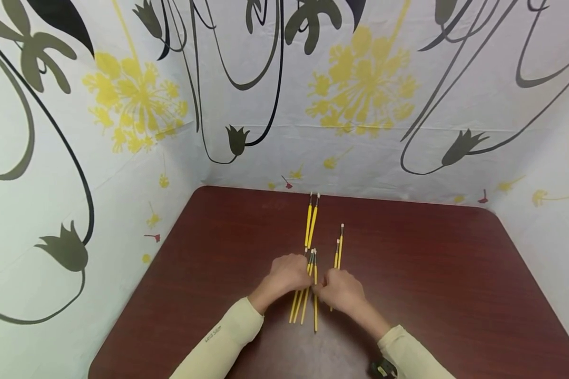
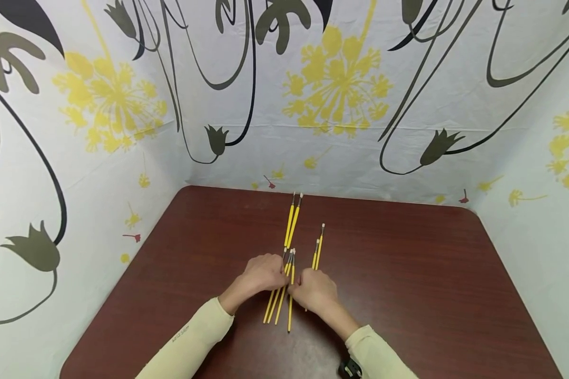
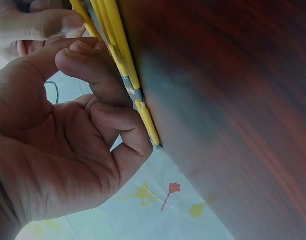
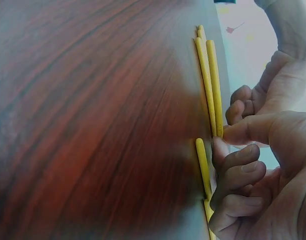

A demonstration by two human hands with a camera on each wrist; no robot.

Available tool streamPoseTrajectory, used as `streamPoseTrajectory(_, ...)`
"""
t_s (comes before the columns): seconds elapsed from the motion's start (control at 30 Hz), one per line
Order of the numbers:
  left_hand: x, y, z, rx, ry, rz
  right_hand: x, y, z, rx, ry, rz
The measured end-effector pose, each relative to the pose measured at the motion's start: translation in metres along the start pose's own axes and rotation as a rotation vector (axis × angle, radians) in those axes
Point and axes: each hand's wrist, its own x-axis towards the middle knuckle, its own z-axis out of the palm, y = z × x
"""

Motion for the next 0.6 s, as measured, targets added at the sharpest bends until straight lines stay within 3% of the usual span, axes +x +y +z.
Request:
streamPoseTrajectory(0.4,0.0039,0.0031,-0.0056,-0.023,0.012,-0.004,0.0011,-0.0002,0.0037,-0.006,0.01,-0.027)
streamPoseTrajectory(0.6,0.0059,0.0031,-0.0057,-0.081,0.085,0.049,0.002,0.0027,-0.0025,0.024,-0.007,-0.059)
